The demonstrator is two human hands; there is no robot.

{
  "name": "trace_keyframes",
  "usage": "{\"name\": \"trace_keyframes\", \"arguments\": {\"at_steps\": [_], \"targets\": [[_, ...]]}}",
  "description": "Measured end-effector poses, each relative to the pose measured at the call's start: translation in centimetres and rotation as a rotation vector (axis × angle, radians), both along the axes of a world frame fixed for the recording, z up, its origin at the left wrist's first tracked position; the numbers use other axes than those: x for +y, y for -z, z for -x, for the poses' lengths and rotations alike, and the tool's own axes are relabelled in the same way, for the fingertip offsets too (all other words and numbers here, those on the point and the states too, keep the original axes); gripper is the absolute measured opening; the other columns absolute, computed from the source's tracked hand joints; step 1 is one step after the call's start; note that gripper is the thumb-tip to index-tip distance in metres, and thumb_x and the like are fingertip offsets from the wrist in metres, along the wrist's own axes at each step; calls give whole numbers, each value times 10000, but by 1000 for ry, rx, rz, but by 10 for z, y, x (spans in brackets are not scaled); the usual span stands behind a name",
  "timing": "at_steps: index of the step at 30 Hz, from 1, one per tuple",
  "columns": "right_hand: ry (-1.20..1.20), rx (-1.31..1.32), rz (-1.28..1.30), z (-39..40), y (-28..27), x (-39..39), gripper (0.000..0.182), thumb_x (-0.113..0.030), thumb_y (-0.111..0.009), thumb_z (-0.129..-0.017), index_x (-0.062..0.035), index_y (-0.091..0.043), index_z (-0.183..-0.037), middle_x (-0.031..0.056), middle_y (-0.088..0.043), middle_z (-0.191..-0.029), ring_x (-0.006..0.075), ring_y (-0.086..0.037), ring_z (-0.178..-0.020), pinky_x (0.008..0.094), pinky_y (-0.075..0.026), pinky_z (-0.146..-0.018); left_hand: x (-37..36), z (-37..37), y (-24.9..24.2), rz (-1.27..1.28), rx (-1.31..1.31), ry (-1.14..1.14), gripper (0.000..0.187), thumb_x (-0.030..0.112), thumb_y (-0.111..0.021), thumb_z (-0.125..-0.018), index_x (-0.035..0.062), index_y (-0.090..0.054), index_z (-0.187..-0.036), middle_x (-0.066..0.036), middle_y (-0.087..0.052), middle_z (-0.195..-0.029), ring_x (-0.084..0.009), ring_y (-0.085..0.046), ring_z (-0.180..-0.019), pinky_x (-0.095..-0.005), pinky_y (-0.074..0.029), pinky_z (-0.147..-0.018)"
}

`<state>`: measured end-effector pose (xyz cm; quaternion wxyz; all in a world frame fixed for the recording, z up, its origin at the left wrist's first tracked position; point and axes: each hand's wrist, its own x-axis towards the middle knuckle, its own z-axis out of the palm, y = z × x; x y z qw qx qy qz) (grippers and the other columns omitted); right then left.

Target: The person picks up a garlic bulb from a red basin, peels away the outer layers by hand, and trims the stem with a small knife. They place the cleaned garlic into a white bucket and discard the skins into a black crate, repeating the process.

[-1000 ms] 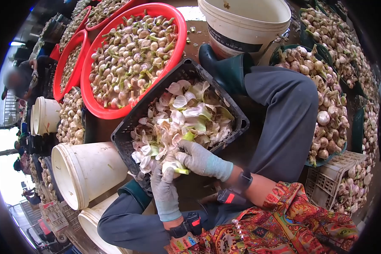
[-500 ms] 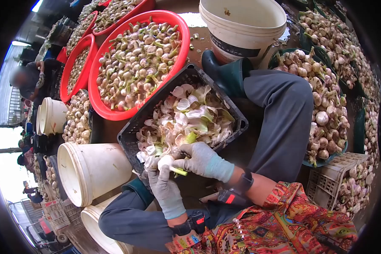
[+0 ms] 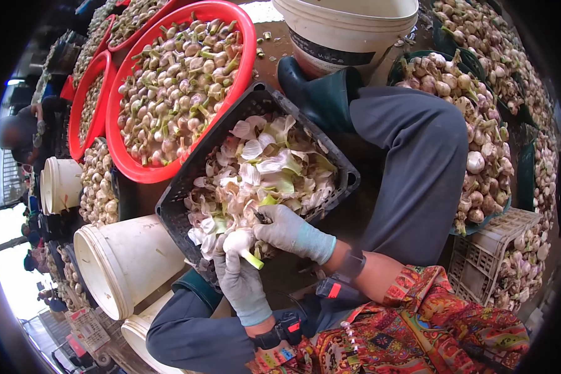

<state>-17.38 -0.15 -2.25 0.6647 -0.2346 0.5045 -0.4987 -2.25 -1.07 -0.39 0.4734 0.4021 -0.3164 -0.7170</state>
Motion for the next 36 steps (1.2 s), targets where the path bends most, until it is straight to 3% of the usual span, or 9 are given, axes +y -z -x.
{"name": "trace_keyframes", "arguments": {"at_steps": [4,7,10,17,20,23,26,30,36], "targets": [[44,15,51,-1,-4,2,153,-130,-574,-792,15,-528,-813,21,-524,-703,79,-508,-661,274,-441,-575,0,-4,1,-48,-106,-73,441,192,-592,-909,-28,-453,-1265,-153,-527,-1219,-257,-543,-1108,-385,-442,-974],[25,454,206,-11,4,-1,167,-130,-577,-792,25,-522,-822,41,-528,-693,138,-560,-666,315,-458,-590,1,-9,-5,-188,-115,-57,444,177,-553,-931,-43,-428,-1296,-152,-512,-1242,-237,-551,-1096,-352,-481,-925],[-67,724,303,-25,8,2,166,-134,-589,-788,16,-537,-838,58,-565,-704,145,-568,-667,318,-458,-596,1,-16,8,-97,-561,52,450,118,-544,-924,-59,-414,-1316,-136,-589,-1125,-190,-606,-992,-261,-524,-786],[384,-184,-13,21,15,-9,139,-107,-534,-839,28,-554,-861,46,-558,-685,91,-545,-669,265,-448,-592,3,-31,3,-114,-219,-59,368,132,-604,-892,-17,-468,-1200,-95,-620,-954,-86,-553,-667,-209,-450,-524],[248,807,5,20,23,0,190,-166,-608,-844,9,-553,-893,154,-610,-728,277,-617,-680,358,-482,-637,3,-29,-3,-146,-88,-48,336,145,-584,-910,4,-486,-1198,-83,-617,-937,-87,-531,-660,-202,-436,-533],[163,885,113,13,14,7,348,-278,-671,-825,0,-545,-992,196,-630,-846,311,-636,-796,361,-495,-716,2,-23,-5,-179,20,-48,301,155,-550,-935,15,-501,-1196,-75,-617,-945,-91,-520,-675,-197,-429,-557],[46,286,199,-12,4,12,414,-313,-695,-802,-30,-541,-1061,178,-631,-892,309,-634,-843,361,-497,-753,2,-18,2,-153,2,-79,281,174,-517,-956,16,-516,-1189,-68,-609,-1002,-96,-521,-704,-201,-429,-586],[-200,364,214,-22,-5,9,339,-285,-697,-793,-6,-569,-936,143,-639,-862,201,-614,-745,332,-488,-707,-2,-9,15,-96,-193,-301,282,197,-489,-969,33,-502,-1198,-55,-583,-1071,-94,-508,-678,-220,-430,-563],[329,95,61,3,26,-3,152,-68,-655,-840,22,-574,-932,63,-632,-804,109,-572,-689,259,-487,-636,-8,-29,13,-174,139,-281,281,226,-508,-957,43,-486,-1170,-56,-532,-867,-120,-447,-645,-210,-373,-497]]}}
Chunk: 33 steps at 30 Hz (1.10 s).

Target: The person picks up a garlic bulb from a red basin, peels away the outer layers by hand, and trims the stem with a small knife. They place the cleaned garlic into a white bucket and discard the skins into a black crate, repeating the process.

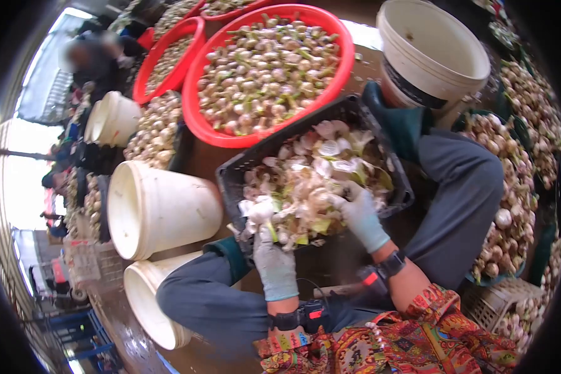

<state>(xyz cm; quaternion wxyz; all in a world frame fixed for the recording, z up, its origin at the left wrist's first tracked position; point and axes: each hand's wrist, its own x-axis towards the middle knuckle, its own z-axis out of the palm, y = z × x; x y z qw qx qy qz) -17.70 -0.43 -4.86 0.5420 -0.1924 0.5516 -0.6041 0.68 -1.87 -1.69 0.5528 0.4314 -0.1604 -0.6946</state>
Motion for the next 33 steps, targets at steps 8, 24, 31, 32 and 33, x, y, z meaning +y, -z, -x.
{"name": "trace_keyframes", "arguments": {"at_steps": [8,24,31,32,33], "targets": [[-263,753,96,-4,-13,12,211,-161,-579,-854,-13,-559,-1003,229,-617,-834,402,-601,-798,409,-481,-698,-127,-116,-118,485,261,-291,380,280,-451,-968,61,-469,-1278,-144,-588,-1123,-186,-595,-813,-256,-526,-629],[-620,491,-249,9,0,-27,267,-308,-594,-864,-45,-575,-904,189,-600,-750,385,-597,-699,429,-481,-613,-412,50,73,328,-1884,1345,629,93,-671,-661,84,-493,-1265,-249,-532,-1193,-353,-534,-1118,-367,-461,-931],[-596,416,-253,9,0,-35,283,-312,-528,-911,-29,-521,-899,210,-565,-686,409,-575,-653,459,-460,-587,-426,54,70,235,-1584,1196,509,148,-654,-741,9,-491,-1203,-124,-625,-960,-200,-630,-836,-302,-523,-699],[-596,430,-244,9,-2,-33,275,-306,-520,-915,-31,-512,-904,213,-558,-669,413,-573,-642,467,-455,-581,-415,51,61,242,-1586,1199,509,148,-654,-741,9,-491,-1203,-124,-625,-960,-200,-630,-836,-302,-523,-699],[-578,426,-198,8,-1,-28,270,-310,-514,-920,-49,-523,-985,212,-550,-646,417,-570,-622,482,-448,-569,-398,51,46,204,-1338,1015,442,165,-618,-810,-3,-498,-1201,-119,-624,-947,-190,-614,-824,-292,-508,-683]]}}
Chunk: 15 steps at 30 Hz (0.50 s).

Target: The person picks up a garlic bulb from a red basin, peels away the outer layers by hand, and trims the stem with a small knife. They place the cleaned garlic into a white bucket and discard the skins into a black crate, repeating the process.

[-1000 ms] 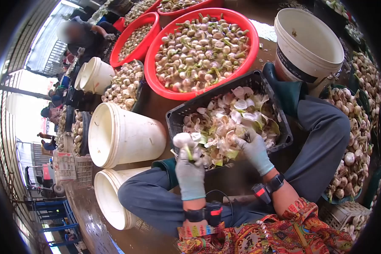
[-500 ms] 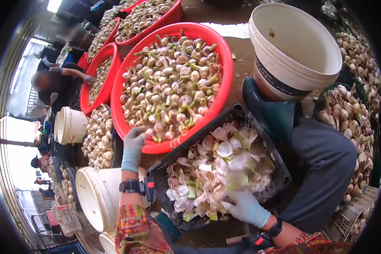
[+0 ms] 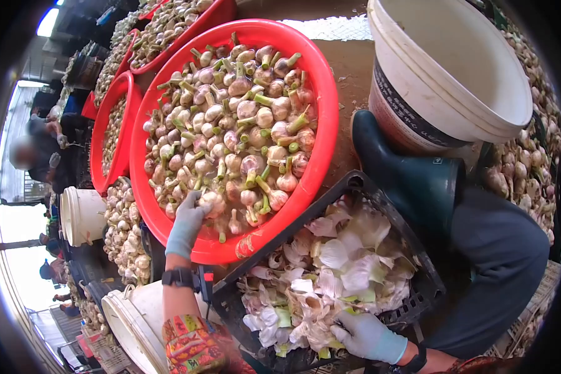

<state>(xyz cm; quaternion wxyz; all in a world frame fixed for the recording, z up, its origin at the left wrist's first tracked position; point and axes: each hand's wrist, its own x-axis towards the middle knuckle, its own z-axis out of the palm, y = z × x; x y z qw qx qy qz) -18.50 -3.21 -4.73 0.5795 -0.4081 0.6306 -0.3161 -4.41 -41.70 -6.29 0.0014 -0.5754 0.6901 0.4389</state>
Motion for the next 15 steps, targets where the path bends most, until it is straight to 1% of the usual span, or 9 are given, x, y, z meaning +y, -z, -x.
{"name": "trace_keyframes", "arguments": {"at_steps": [1,2,4,6,7,8,10,11,15], "targets": [[7,0,9,0,-2,2,270,-310,-514,-920,-49,-523,-985,212,-550,-646,417,-570,-622,482,-448,-569,17,-1,-13,-38,250,-183,384,182,-582,-879,-15,-506,-1199,-115,-622,-934,-181,-599,-812,-282,-494,-666],[-3,19,32,2,-7,3,295,-340,-527,-911,-80,-526,-1050,194,-590,-702,400,-593,-656,467,-474,-589,38,-4,-22,-34,253,-177,384,182,-582,-879,-15,-506,-1199,-115,-622,-934,-181,-599,-812,-282,-494,-666],[49,6,154,6,-19,4,383,-394,-497,-930,-95,-489,-1170,191,-634,-777,393,-619,-694,462,-502,-604,92,-17,-36,-178,790,-344,296,218,-502,-949,15,-530,-1163,-77,-616,-988,-146,-593,-754,-266,-493,-598],[154,-57,194,-1,-18,7,445,-403,-462,-944,-68,-472,-1236,205,-627,-768,390,-623,-703,467,-490,-609,163,-18,-48,-331,962,-513,356,280,-432,-976,0,-516,-1179,-109,-616,-1014,-153,-562,-700,-238,-448,-527],[272,-47,345,-5,-19,8,454,-397,-448,-949,-77,-452,-1271,222,-611,-733,399,-612,-681,474,-473,-592,199,-18,-52,-414,1045,-567,370,298,-416,-981,4,-517,-1182,-116,-612,-1025,-154,-551,-683,-230,-434,-509],[179,-6,275,-1,-24,10,456,-385,-439,-952,-89,-427,-1300,227,-594,-689,409,-598,-655,480,-460,-580,233,-16,-53,-426,1097,-635,376,307,-416,-980,6,-514,-1182,-123,-608,-1035,-157,-541,-670,-229,-421,-496],[158,61,379,-6,-19,17,469,-365,-468,-937,-126,-403,-1335,220,-588,-661,403,-590,-628,483,-448,-563,289,-17,-53,-474,1167,-791,368,313,-421,-978,14,-507,-1176,-121,-597,-1043,-163,-515,-635,-233,-395,-475],[79,121,336,-6,-26,22,456,-356,-461,-936,-145,-409,-1337,212,-605,-683,395,-600,-644,484,-460,-584,314,-15,-56,-472,1197,-818,374,293,-410,-977,-5,-530,-1169,-128,-604,-967,-160,-465,-606,-237,-379,-475],[-105,178,270,-14,-33,35,421,-340,-415,-940,-177,-423,-1329,175,-647,-802,377,-621,-728,478,-485,-661,373,-25,-57,-441,1182,-972,361,294,-393,-982,-2,-532,-1136,-114,-604,-905,-163,-472,-603,-241,-382,-469]]}}
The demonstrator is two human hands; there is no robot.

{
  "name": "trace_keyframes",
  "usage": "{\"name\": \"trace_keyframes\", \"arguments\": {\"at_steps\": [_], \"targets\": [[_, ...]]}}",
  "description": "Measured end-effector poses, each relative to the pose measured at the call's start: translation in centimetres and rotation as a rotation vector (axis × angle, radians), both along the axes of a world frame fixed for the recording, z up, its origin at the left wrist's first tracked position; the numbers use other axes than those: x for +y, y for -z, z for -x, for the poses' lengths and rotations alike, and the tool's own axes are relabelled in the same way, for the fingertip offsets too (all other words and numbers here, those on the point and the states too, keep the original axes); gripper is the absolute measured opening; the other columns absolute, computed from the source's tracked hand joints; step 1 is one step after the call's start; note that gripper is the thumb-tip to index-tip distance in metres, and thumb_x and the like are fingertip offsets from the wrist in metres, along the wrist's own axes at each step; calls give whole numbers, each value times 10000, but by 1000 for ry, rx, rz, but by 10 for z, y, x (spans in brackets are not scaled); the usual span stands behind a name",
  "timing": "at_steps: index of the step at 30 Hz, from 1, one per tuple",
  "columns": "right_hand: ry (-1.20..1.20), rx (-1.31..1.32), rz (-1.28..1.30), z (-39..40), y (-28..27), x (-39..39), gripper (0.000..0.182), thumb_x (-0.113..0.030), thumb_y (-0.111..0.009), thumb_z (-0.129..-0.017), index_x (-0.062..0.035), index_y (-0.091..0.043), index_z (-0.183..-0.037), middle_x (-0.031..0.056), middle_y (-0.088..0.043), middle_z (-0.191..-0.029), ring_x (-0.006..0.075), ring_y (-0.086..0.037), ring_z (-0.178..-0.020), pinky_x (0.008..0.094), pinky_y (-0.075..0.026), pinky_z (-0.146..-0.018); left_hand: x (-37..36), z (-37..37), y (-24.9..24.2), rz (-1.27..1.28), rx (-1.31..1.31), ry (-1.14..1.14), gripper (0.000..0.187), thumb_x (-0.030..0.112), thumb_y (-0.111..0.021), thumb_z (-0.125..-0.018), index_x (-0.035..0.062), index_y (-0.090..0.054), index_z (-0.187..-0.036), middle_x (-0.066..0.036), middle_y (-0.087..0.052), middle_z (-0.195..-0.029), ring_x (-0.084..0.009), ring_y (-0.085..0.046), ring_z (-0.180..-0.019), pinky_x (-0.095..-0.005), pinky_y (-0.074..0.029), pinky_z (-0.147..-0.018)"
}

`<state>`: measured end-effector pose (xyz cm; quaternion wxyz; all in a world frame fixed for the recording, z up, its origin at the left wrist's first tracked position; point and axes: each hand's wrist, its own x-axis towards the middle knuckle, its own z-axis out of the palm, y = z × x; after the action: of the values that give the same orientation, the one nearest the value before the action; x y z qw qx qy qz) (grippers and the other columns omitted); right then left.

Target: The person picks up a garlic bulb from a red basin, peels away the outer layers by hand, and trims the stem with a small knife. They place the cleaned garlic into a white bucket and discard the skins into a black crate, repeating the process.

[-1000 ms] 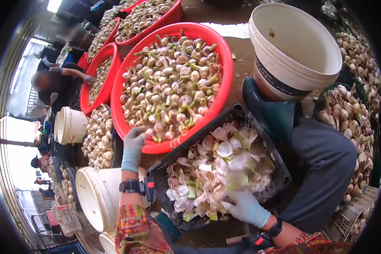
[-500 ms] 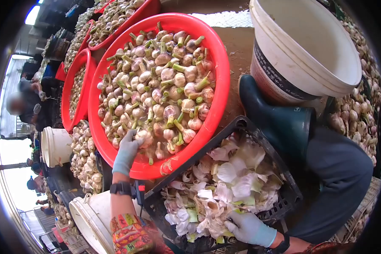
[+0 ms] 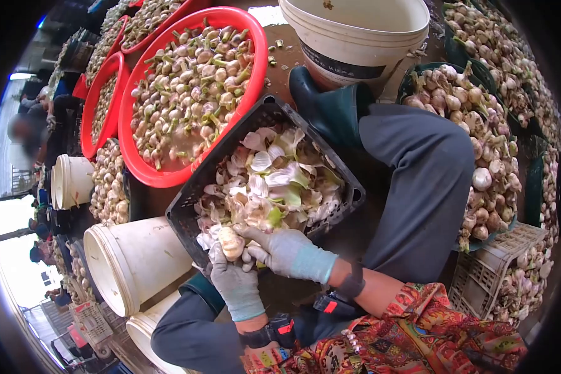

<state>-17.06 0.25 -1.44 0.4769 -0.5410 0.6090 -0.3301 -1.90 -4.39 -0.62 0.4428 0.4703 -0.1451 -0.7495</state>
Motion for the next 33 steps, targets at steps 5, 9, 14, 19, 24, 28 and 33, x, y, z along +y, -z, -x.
{"name": "trace_keyframes", "arguments": {"at_steps": [5,9,14,19,24,28,33], "targets": [[-62,9,86,-16,4,13,351,-299,-413,-944,-173,-495,-1261,172,-648,-826,345,-632,-744,442,-494,-665,22,-8,-10,0,-38,-58,341,276,-396,-978,-6,-527,-1119,-109,-593,-866,-171,-479,-604,-238,-377,-459],[143,-372,94,-27,20,18,282,-301,-456,-954,-130,-577,-1143,174,-642,-823,363,-617,-721,402,-490,-661,31,-13,-13,44,-5,-12,305,267,-439,-979,4,-523,-1108,-109,-603,-869,-162,-516,-606,-221,-365,-445],[83,-215,62,14,-3,18,359,-391,-515,-929,-47,-601,-990,214,-596,-755,368,-599,-738,396,-470,-650,36,-15,-24,-110,17,81,326,299,-436,-971,26,-520,-1127,-111,-601,-817,-177,-498,-545,-229,-377,-431],[-61,79,177,3,16,18,319,-339,-630,-828,-179,-617,-1104,113,-645,-900,321,-621,-816,401,-497,-695,26,-17,-8,-96,-55,196,399,406,-412,-961,51,-542,-1089,-86,-614,-844,-186,-537,-597,-254,-391,-454],[-88,-58,150,4,14,18,291,-315,-621,-849,-114,-617,-1059,134,-644,-873,306,-618,-790,385,-491,-696,32,-4,-18,327,-523,352,449,420,-565,-895,32,-535,-1118,-47,-605,-973,-131,-564,-764,-240,-439,-573],[92,-552,20,-7,33,14,381,-343,-598,-887,-45,-584,-1123,123,-650,-896,203,-601,-770,346,-482,-719,28,-14,-40,187,-43,418,519,68,-595,-885,176,-432,-1366,-111,-567,-1170,-263,-550,-1089,-334,-497,-856],[118,-725,-36,2,-13,12,450,-370,-569,-915,4,-534,-1164,73,-624,-952,144,-552,-852,289,-466,-749,33,-10,-34,449,-536,354,450,247,-616,-887,-21,-486,-1224,-85,-570,-1118,-174,-558,-1011,-317,-452,-882]]}}
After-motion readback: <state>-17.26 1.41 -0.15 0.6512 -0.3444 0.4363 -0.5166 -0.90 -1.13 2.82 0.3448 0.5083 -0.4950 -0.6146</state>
